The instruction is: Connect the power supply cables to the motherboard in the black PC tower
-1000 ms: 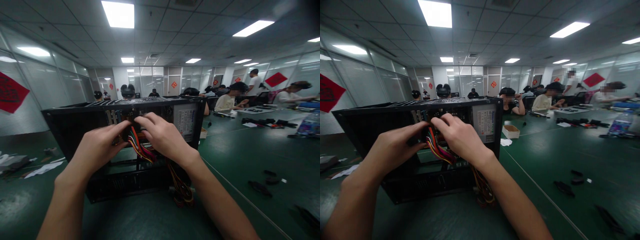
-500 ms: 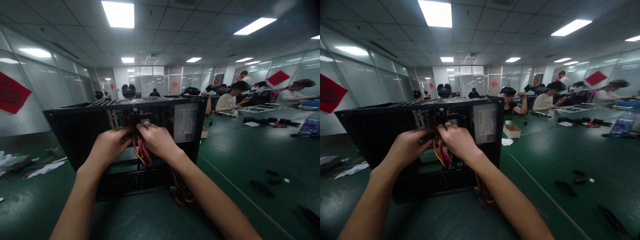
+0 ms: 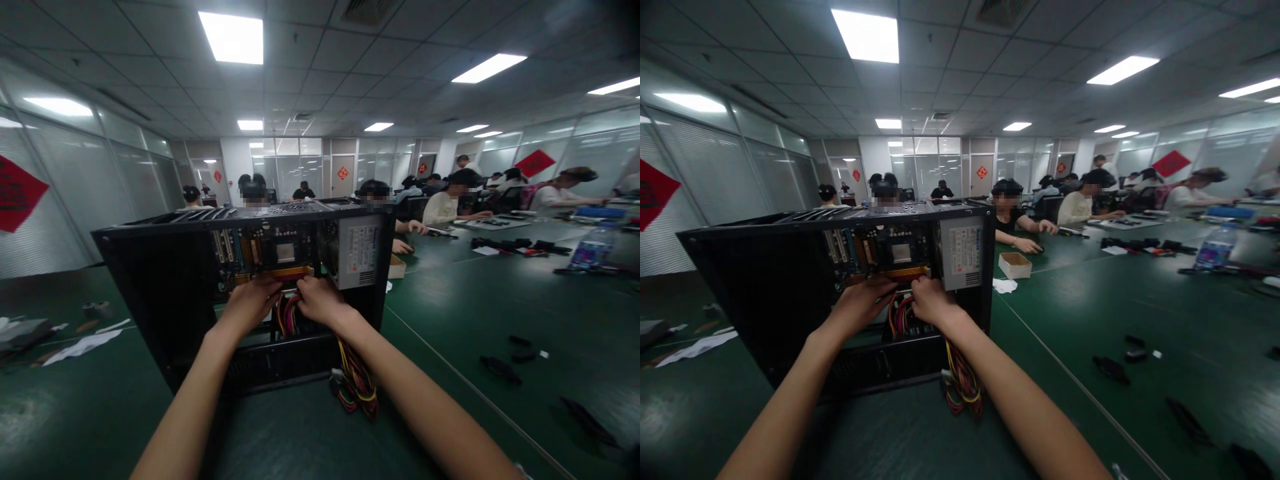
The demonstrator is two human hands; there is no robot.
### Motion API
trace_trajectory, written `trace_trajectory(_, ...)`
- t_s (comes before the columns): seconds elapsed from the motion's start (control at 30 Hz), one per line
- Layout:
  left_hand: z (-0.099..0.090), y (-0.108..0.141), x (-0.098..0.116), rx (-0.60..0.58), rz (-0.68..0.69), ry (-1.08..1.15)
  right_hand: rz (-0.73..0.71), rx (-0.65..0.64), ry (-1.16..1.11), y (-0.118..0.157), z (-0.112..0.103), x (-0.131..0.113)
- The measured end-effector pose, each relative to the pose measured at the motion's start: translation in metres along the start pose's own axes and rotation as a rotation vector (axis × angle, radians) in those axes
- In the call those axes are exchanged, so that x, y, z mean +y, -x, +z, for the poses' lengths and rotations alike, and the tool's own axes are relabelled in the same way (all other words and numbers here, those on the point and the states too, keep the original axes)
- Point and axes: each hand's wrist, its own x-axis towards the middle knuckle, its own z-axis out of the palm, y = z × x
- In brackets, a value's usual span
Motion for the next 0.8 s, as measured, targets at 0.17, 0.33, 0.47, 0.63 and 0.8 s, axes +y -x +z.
trace_trajectory(0.17, 0.008, -0.001, 0.003, -0.083, -0.079, 0.029, 0.027, -0.076, -0.044, 0.003, 0.006, 0.006)
trace_trajectory(0.33, 0.01, 0.0, 0.01, -0.093, -0.078, 0.016, 0.007, -0.04, -0.052, 0.003, 0.01, 0.004)
trace_trajectory(0.47, 0.015, 0.0, 0.012, -0.121, -0.076, -0.054, 0.016, -0.084, -0.053, 0.003, 0.009, 0.004)
trace_trajectory(0.63, 0.017, -0.002, 0.01, -0.15, -0.091, -0.107, 0.004, -0.087, -0.059, 0.003, 0.009, 0.003)
trace_trajectory(0.8, 0.019, -0.005, 0.009, -0.144, -0.12, -0.106, -0.008, -0.068, -0.07, 0.003, 0.012, 0.004)
